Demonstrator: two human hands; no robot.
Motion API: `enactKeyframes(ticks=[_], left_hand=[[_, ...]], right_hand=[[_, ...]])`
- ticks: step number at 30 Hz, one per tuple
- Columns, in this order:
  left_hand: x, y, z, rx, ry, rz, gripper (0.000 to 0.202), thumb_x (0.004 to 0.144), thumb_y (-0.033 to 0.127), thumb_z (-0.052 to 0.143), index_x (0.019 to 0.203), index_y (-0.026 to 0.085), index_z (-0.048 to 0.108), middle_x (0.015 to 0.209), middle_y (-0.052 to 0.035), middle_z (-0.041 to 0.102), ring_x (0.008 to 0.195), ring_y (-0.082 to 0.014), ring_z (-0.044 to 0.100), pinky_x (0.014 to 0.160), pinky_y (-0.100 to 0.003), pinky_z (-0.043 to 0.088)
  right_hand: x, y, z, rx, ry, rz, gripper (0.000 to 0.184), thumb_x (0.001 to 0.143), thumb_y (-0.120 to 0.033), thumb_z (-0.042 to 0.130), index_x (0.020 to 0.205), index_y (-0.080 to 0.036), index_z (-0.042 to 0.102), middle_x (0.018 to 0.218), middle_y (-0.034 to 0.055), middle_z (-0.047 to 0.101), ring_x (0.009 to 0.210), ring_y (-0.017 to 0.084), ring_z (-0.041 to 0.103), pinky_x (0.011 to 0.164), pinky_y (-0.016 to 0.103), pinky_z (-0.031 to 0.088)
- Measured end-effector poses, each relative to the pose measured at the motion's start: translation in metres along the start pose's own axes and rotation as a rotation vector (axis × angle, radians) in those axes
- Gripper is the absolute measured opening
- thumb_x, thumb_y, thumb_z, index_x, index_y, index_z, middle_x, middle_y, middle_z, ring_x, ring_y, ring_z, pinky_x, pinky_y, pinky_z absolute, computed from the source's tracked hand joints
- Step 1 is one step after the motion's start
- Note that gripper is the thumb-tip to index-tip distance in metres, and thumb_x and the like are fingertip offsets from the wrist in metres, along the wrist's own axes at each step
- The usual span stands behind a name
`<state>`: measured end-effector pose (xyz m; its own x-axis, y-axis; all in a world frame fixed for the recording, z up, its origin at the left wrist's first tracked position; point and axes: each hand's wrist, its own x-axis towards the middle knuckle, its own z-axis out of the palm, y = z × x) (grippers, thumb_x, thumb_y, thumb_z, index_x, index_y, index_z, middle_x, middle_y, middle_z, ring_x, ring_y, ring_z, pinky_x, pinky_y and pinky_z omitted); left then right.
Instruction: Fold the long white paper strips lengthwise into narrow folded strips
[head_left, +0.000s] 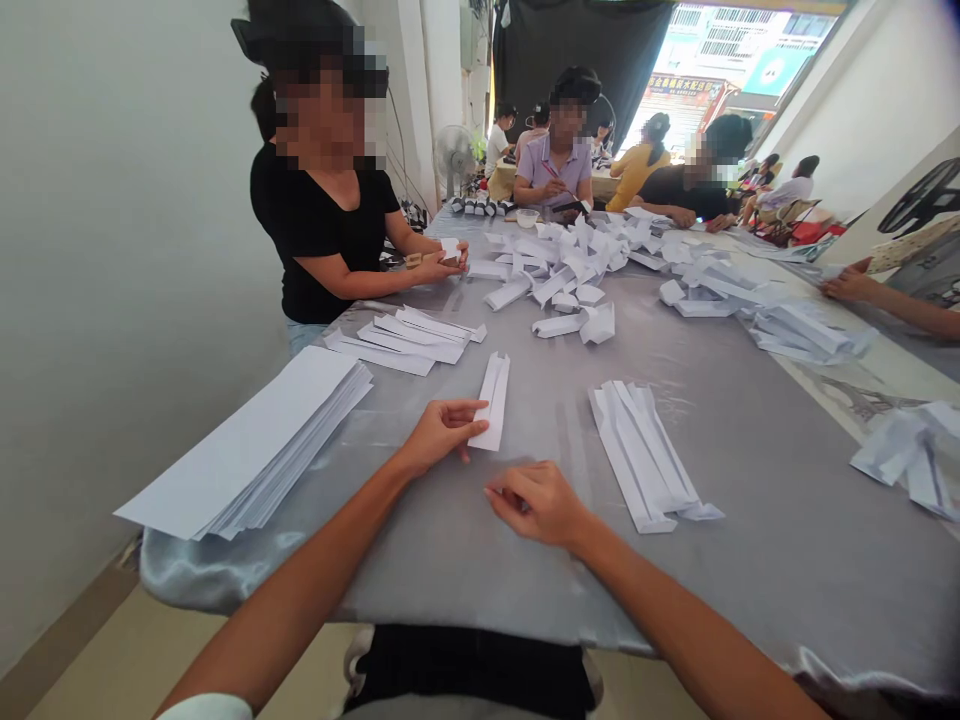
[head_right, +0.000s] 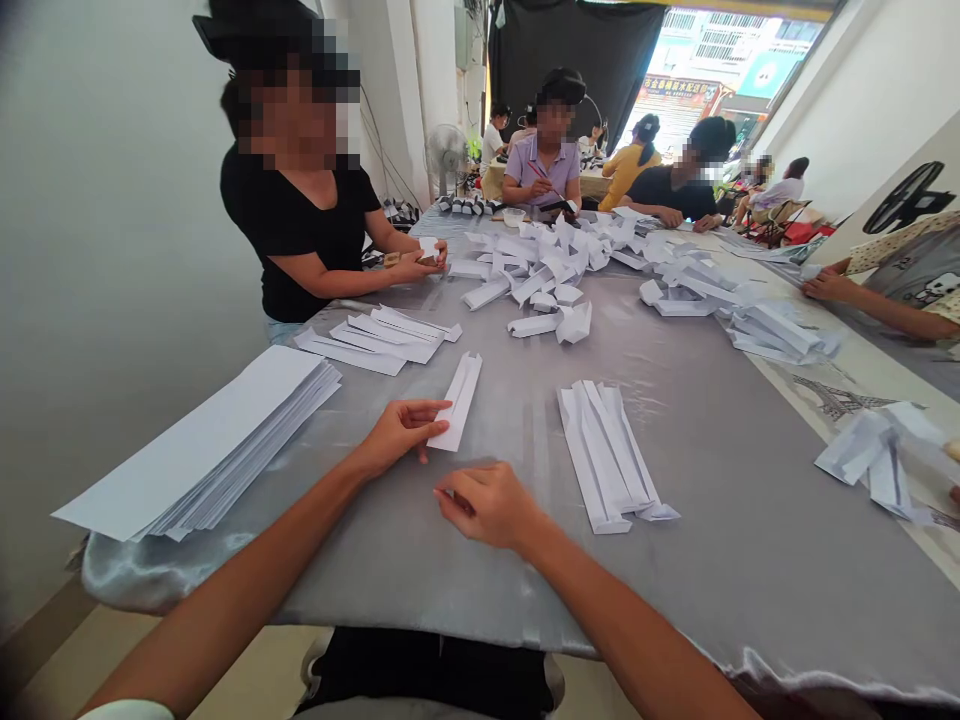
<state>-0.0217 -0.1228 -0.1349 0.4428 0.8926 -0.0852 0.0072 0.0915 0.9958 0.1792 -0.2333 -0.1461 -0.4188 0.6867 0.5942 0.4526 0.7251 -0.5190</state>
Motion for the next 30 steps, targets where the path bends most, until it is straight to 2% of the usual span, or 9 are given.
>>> enactKeyframes(ticks=[3, 5, 8, 11, 13, 18, 23, 27, 30], left_hand=[[-0.005, 0.004, 0.010, 0.024, -0.079, -0.043, 0.093, 0.070, 0.043, 0.096, 0.151, 0.015, 0.060, 0.087, -0.0050, 0.074, 0.062, -0.0145, 0.065, 0.041, -0.021, 0.051], [-0.008, 0.004, 0.017, 0.050, -0.134, -0.071, 0.093, 0.073, 0.043, 0.094, 0.152, 0.014, 0.057, 0.093, -0.0074, 0.075, 0.060, -0.0141, 0.065, 0.039, -0.020, 0.049], [-0.012, 0.001, 0.030, 0.081, -0.226, -0.143, 0.097, 0.076, 0.045, 0.092, 0.158, 0.017, 0.048, 0.100, -0.0090, 0.076, 0.061, -0.0157, 0.068, 0.038, -0.019, 0.046], [-0.014, 0.002, 0.044, 0.137, -0.273, -0.212, 0.111, 0.072, 0.044, 0.094, 0.164, 0.019, 0.038, 0.095, -0.0053, 0.076, 0.063, -0.0175, 0.070, 0.041, -0.020, 0.045], [-0.013, 0.006, 0.052, 0.204, -0.339, -0.220, 0.111, 0.070, 0.043, 0.095, 0.163, 0.020, 0.039, 0.089, -0.0019, 0.075, 0.062, -0.0171, 0.069, 0.043, -0.021, 0.045], [0.003, 0.018, 0.073, 0.379, -0.623, -0.199, 0.098, 0.072, 0.041, 0.094, 0.152, 0.018, 0.042, 0.071, 0.0016, 0.073, 0.056, -0.0187, 0.068, 0.046, -0.022, 0.043], [0.022, 0.018, 0.112, 0.444, -0.671, -0.157, 0.094, 0.072, 0.040, 0.091, 0.148, 0.014, 0.042, 0.068, -0.0006, 0.074, 0.039, -0.0179, 0.057, 0.042, -0.028, 0.037], [0.029, 0.018, 0.148, 0.468, -0.700, -0.192, 0.118, 0.075, 0.042, 0.089, 0.161, 0.007, 0.017, 0.074, -0.0051, 0.078, 0.036, -0.0165, 0.051, 0.041, -0.030, 0.036], [0.032, 0.018, 0.171, 0.419, -0.705, -0.198, 0.130, 0.075, 0.043, 0.090, 0.164, 0.004, 0.004, 0.076, -0.0057, 0.077, 0.039, -0.0166, 0.055, 0.041, -0.029, 0.037]], right_hand=[[-0.001, -0.009, 0.003, -0.059, -0.030, -0.118, 0.018, 0.100, -0.020, 0.055, 0.086, -0.025, 0.064, 0.058, -0.0046, 0.058, 0.048, 0.013, 0.050, 0.053, 0.027, 0.038], [-0.002, -0.013, 0.006, -0.092, -0.022, -0.193, 0.017, 0.099, -0.018, 0.056, 0.085, -0.024, 0.062, 0.058, -0.0048, 0.058, 0.049, 0.013, 0.052, 0.052, 0.027, 0.038], [-0.004, -0.016, 0.014, -0.146, 0.014, -0.289, 0.017, 0.099, -0.019, 0.057, 0.083, -0.023, 0.063, 0.058, -0.0045, 0.059, 0.050, 0.013, 0.054, 0.053, 0.028, 0.038], [-0.007, -0.017, 0.024, -0.195, 0.018, -0.336, 0.022, 0.099, -0.023, 0.057, 0.077, -0.022, 0.062, 0.055, -0.0043, 0.058, 0.048, 0.012, 0.051, 0.053, 0.029, 0.036], [-0.009, -0.018, 0.030, -0.213, 0.001, -0.355, 0.025, 0.097, -0.025, 0.057, 0.072, -0.023, 0.059, 0.053, -0.0049, 0.056, 0.046, 0.012, 0.048, 0.051, 0.030, 0.034], [-0.015, -0.023, 0.039, -0.248, -0.044, -0.402, 0.029, 0.095, -0.028, 0.056, 0.067, -0.023, 0.054, 0.050, -0.0065, 0.054, 0.042, 0.012, 0.047, 0.045, 0.032, 0.026], [-0.019, -0.027, 0.042, -0.291, -0.128, -0.404, 0.030, 0.098, -0.032, 0.055, 0.069, -0.023, 0.056, 0.052, -0.0062, 0.057, 0.044, 0.012, 0.052, 0.042, 0.031, 0.021], [-0.017, -0.027, 0.039, -0.305, -0.206, -0.357, 0.030, 0.097, -0.034, 0.058, 0.070, -0.023, 0.057, 0.054, -0.0059, 0.060, 0.047, 0.012, 0.056, 0.043, 0.030, 0.022], [-0.015, -0.026, 0.037, -0.300, -0.240, -0.358, 0.027, 0.096, -0.030, 0.059, 0.071, -0.023, 0.057, 0.057, -0.0061, 0.062, 0.048, 0.011, 0.054, 0.044, 0.030, 0.023]])
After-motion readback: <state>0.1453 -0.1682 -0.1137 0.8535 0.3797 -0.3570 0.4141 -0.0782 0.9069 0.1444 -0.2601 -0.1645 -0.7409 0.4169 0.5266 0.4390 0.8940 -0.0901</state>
